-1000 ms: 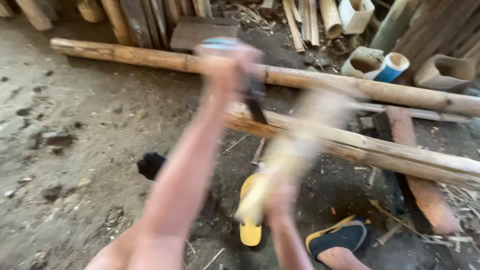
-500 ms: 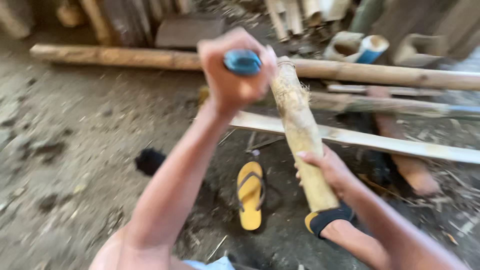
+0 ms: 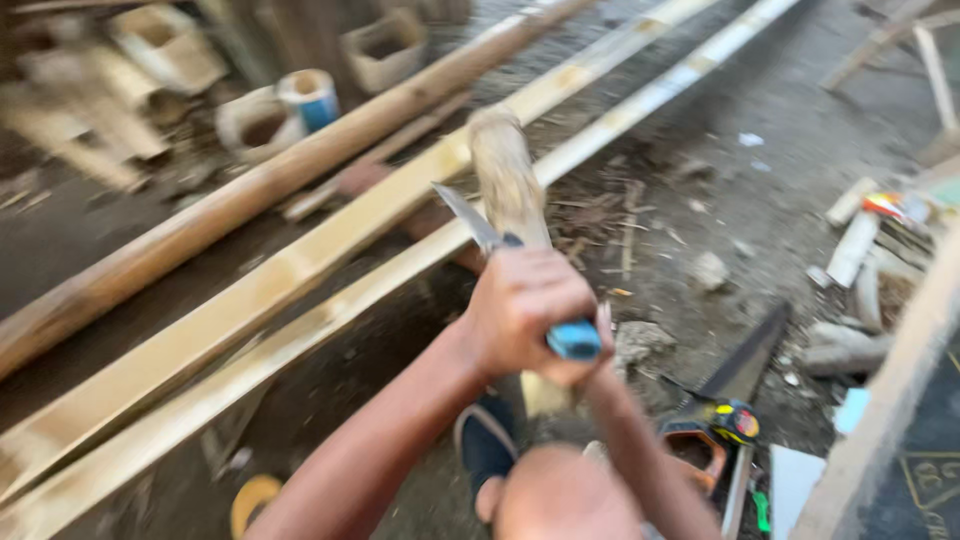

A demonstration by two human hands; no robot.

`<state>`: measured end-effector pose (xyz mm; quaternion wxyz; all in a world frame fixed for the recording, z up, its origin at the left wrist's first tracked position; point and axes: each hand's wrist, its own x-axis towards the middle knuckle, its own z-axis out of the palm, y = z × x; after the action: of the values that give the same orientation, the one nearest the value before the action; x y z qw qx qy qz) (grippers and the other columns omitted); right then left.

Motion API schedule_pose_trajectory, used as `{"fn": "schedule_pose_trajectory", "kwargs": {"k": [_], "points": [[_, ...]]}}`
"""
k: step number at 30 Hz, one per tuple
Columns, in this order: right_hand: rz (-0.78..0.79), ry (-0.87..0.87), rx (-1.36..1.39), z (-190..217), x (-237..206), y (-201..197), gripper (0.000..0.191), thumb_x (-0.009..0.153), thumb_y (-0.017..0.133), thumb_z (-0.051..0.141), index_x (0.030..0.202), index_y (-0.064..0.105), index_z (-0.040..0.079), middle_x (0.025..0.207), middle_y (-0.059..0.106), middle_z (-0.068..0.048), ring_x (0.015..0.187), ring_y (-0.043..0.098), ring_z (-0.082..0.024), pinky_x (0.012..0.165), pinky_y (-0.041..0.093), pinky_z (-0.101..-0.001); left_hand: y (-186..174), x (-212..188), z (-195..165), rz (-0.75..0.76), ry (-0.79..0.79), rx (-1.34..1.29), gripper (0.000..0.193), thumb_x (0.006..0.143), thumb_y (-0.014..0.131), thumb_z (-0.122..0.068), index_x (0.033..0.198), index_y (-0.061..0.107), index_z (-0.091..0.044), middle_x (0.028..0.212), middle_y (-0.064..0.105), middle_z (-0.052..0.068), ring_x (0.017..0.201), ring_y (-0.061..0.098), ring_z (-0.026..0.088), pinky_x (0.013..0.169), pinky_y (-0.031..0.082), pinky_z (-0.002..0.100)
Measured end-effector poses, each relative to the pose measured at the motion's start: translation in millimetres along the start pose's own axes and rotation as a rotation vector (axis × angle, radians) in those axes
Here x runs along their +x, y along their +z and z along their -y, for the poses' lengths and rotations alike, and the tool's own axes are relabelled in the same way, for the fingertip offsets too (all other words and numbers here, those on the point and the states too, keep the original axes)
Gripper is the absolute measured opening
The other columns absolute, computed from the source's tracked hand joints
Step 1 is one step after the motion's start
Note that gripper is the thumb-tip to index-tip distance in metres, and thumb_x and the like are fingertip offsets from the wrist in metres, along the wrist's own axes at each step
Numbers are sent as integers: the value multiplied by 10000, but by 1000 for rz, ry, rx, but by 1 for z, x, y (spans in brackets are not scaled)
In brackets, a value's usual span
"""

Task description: The person splits a long bamboo pole into flat strips using a machete and a wooden mallet. They then further split the strips into thinner slats by hand and refine the edges with the machete.

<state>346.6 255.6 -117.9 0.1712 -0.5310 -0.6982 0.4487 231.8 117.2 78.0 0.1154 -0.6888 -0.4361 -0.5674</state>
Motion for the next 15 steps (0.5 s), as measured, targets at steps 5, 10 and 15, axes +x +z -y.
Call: {"fn": "schedule_pose_trajectory", "kwargs": {"k": [5,10,15], "points": [[-570,225,-275,-105,14,-15,465,1034,500,527,965,634,87,832,660,-78,759,643,-191,772,514,-340,143,-34,59,361,213,-150,291,700,777,-275,762,540,-117,709,546,18,717,628,244,684,489,396],[-812,323,-625,-137,29,-25,521,1078,454,582,941,622,108,827,657,-44,809,637,-168,848,497,-316,249,-88,70,549,434,-266,328,627,730,-343,774,551,-112,685,544,-2,687,618,248,681,485,419],[-823,575,-590,-167,22,-35,497,1100,442,559,1064,633,102,998,668,-84,941,628,-219,883,487,-343,292,-116,55,577,435,-291,308,707,747,-325,691,506,-133,655,523,14,693,609,243,740,491,427]]}}
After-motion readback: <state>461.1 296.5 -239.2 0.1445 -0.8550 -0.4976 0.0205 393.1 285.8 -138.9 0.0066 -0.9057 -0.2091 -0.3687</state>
